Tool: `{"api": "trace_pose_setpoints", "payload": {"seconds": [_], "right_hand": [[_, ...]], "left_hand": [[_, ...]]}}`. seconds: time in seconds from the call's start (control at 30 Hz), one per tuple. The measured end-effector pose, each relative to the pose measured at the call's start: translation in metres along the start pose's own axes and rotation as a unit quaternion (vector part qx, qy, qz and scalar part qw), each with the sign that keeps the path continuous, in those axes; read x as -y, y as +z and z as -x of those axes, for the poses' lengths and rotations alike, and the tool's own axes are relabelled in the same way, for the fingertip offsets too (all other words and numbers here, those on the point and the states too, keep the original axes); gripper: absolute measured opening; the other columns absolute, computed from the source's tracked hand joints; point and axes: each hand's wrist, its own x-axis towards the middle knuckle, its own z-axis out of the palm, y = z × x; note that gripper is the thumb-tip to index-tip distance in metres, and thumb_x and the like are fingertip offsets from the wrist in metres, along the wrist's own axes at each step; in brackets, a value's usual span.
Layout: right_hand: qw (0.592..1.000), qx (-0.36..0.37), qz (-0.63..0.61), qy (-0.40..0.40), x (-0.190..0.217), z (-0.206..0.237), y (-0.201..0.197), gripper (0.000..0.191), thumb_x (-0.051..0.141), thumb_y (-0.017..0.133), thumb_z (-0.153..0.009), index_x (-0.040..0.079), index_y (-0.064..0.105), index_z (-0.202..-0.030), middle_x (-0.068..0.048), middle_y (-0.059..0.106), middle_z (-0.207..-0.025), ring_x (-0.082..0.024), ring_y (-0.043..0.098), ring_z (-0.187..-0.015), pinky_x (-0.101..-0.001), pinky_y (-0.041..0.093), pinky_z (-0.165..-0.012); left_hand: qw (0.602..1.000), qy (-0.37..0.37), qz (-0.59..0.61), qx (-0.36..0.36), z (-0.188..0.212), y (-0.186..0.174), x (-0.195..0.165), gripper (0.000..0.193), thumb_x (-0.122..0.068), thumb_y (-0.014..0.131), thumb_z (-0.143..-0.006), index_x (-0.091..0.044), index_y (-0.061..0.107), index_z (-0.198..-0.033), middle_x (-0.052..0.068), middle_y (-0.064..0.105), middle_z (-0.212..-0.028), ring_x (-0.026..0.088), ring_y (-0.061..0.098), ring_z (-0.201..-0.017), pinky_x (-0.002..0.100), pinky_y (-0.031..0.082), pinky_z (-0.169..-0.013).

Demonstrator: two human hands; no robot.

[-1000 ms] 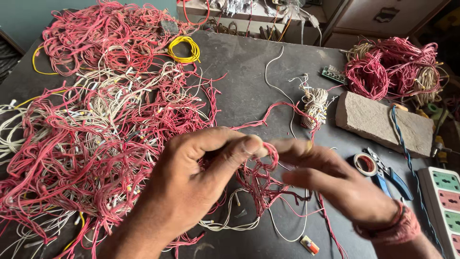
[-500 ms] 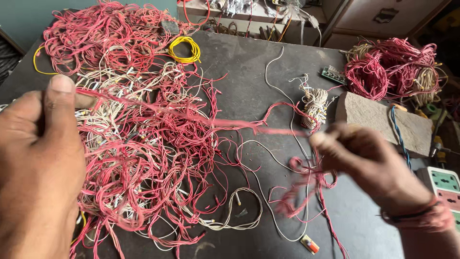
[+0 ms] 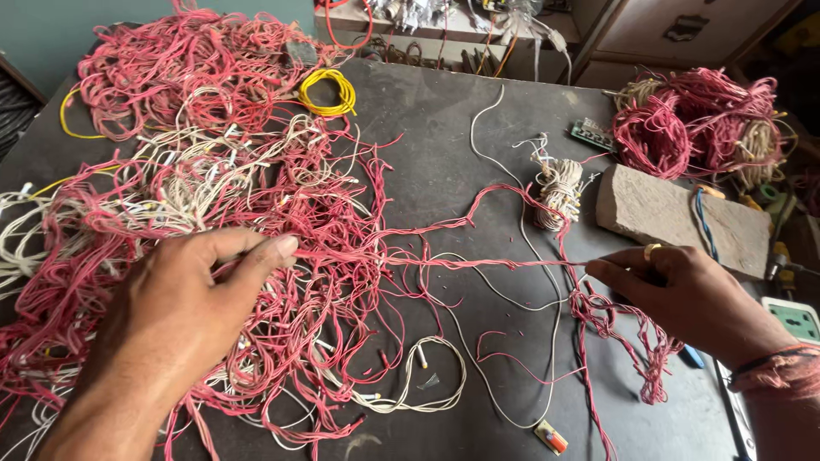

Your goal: The person untangles a bundle of red and white wires on a workbench. They use wire cutters to strip the insulation from the ends of the wires, then twist the exposed strands together to join them. The person repeats this process with several other wires.

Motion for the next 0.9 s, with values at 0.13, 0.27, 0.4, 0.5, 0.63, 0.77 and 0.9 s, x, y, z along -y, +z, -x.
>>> {"api": "trace_pose_setpoints", "payload": {"seconds": [0.13, 0.27, 0.4, 0.5, 0.63, 0.77, 0.9], "right_hand": [[0.999, -0.008, 0.009, 0.038, 0.003, 0.001, -0.002, 0.032, 0.034, 0.076, -0.093, 0.009, 0.084, -0.11, -0.007, 0.07, -0.075, -0.011, 0.057, -0.066, -0.032, 0.051, -0.059], [0.998, -0.022, 0.021, 0.046, 0.022, 0.009, -0.004, 0.035, 0.038, 0.078, -0.09, 0.007, 0.082, -0.105, -0.007, 0.07, -0.073, -0.011, 0.059, -0.064, -0.0318, 0.05, -0.059], [0.989, -0.04, 0.127, 0.058, 0.039, 0.019, -0.008, 0.035, 0.036, 0.077, -0.095, 0.005, 0.085, -0.108, -0.015, 0.069, -0.073, -0.016, 0.054, -0.064, -0.0337, 0.047, -0.058], [0.998, -0.013, 0.059, -0.008, 0.049, 0.022, -0.006, 0.034, 0.034, 0.074, -0.095, 0.004, 0.083, -0.108, -0.011, 0.074, -0.077, -0.013, 0.056, -0.066, -0.03, 0.048, -0.058], [0.977, 0.114, -0.119, -0.133, 0.061, 0.029, 0.005, 0.03, 0.03, 0.071, -0.091, 0.009, 0.082, -0.11, -0.001, 0.075, -0.083, -0.008, 0.062, -0.07, -0.0271, 0.055, -0.059], [0.963, 0.169, -0.173, -0.12, 0.071, 0.034, 0.023, 0.038, 0.031, 0.07, -0.085, 0.008, 0.085, -0.11, 0.001, 0.076, -0.076, -0.007, 0.061, -0.07, -0.0279, 0.054, -0.061], [0.955, 0.158, -0.18, -0.176, 0.071, 0.03, 0.017, 0.033, 0.032, 0.069, -0.096, 0.006, 0.08, -0.112, 0.001, 0.077, -0.084, -0.006, 0.065, -0.078, -0.0254, 0.057, -0.067]], "left_hand": [[0.999, -0.017, -0.005, 0.035, 0.0, 0.001, -0.001, 0.051, -0.065, 0.064, -0.09, -0.029, 0.078, -0.124, 0.012, 0.077, -0.096, 0.032, 0.074, -0.093, 0.046, 0.056, -0.087], [1.0, 0.009, 0.001, 0.018, -0.006, 0.006, 0.006, 0.051, -0.066, 0.065, -0.089, -0.032, 0.078, -0.125, 0.012, 0.077, -0.101, 0.03, 0.074, -0.095, 0.045, 0.056, -0.088], [1.0, 0.022, 0.0, -0.005, -0.011, 0.005, 0.015, 0.048, -0.064, 0.066, -0.089, -0.033, 0.079, -0.123, 0.008, 0.078, -0.104, 0.029, 0.074, -0.094, 0.046, 0.057, -0.086], [0.996, 0.054, -0.028, -0.068, -0.005, 0.0, 0.014, 0.038, -0.052, 0.074, -0.088, -0.032, 0.082, -0.118, 0.01, 0.079, -0.098, 0.031, 0.07, -0.09, 0.043, 0.057, -0.086], [0.828, 0.482, 0.14, -0.252, 0.009, 0.02, -0.011, 0.041, -0.038, 0.079, -0.086, -0.011, 0.073, -0.117, 0.014, 0.075, -0.108, 0.033, 0.07, -0.101, 0.044, 0.051, -0.093], [0.839, 0.489, 0.208, -0.116, 0.018, 0.06, -0.025, 0.026, -0.028, 0.071, -0.096, -0.01, 0.072, -0.115, 0.008, 0.077, -0.114, 0.029, 0.072, -0.108, 0.04, 0.054, -0.093], [0.89, 0.425, 0.163, -0.042, 0.008, 0.076, -0.014, 0.029, -0.026, 0.07, -0.093, -0.016, 0.074, -0.119, 0.006, 0.077, -0.113, 0.028, 0.071, -0.107, 0.04, 0.054, -0.092]]}}
